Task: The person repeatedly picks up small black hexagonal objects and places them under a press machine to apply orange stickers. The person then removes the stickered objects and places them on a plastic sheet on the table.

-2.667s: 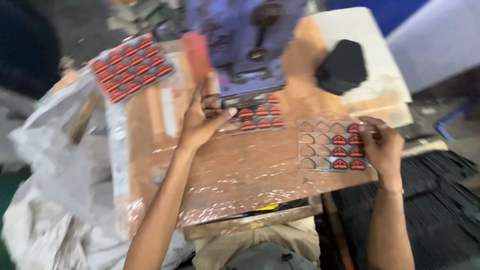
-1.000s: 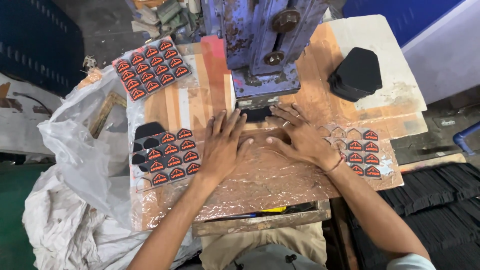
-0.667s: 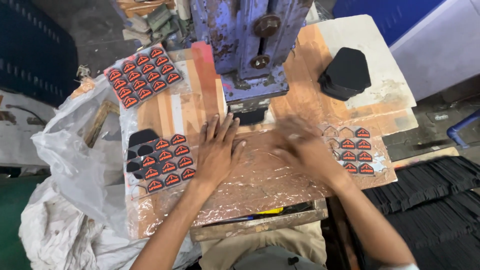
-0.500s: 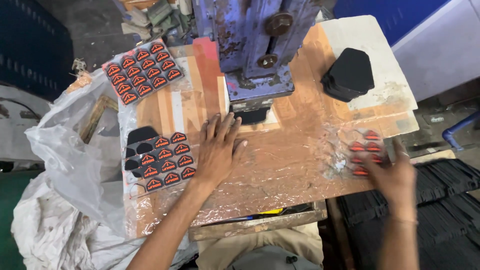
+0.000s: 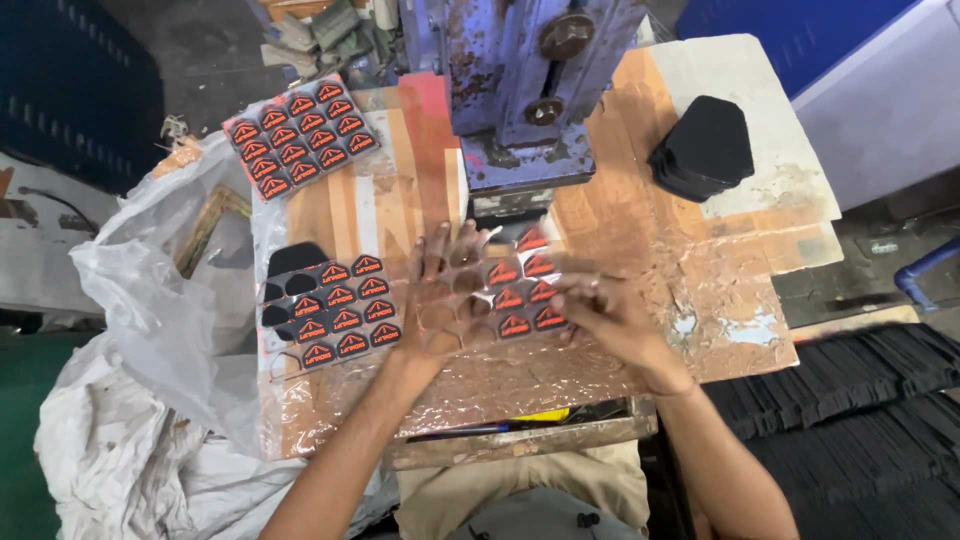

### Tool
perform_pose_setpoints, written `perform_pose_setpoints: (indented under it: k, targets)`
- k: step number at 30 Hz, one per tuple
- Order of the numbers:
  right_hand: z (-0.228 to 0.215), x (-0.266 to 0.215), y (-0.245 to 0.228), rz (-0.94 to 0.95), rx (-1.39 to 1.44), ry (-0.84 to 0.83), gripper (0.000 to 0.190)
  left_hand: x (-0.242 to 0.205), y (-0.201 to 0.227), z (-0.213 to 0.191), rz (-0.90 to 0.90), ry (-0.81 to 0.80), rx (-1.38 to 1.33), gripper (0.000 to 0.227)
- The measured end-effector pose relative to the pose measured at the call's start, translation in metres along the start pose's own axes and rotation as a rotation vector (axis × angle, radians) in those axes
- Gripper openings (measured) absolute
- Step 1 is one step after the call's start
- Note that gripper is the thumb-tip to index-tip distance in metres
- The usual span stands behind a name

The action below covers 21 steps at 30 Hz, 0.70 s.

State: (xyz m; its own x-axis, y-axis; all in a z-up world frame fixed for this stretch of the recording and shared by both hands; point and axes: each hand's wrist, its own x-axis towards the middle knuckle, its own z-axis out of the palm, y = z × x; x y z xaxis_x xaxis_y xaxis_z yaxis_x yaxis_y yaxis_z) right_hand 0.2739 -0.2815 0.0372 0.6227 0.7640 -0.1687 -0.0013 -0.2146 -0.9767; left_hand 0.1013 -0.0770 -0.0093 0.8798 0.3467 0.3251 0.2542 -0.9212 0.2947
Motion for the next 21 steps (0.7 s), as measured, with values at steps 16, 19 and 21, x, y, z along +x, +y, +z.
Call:
perform_pose_setpoints:
  k: [16,19,21]
  targets:
    - [0.01,0.091,0.012,-0.073,-0.237,-0.026,0.053,0.0,-0.012,-0.001,-0.024,0.022,-0.09,0.056]
    - [0.004,0.095,0.028,-0.164,-0.214,-0.043,0.056,0.001,-0.012,-0.002,-0.013,0.011,-0.067,0.057]
    - [0.004,0.093,0.029,-0.169,-0.18,-0.06,0.058,-0.001,-0.01,-0.002,-0.012,0.022,-0.077,0.056]
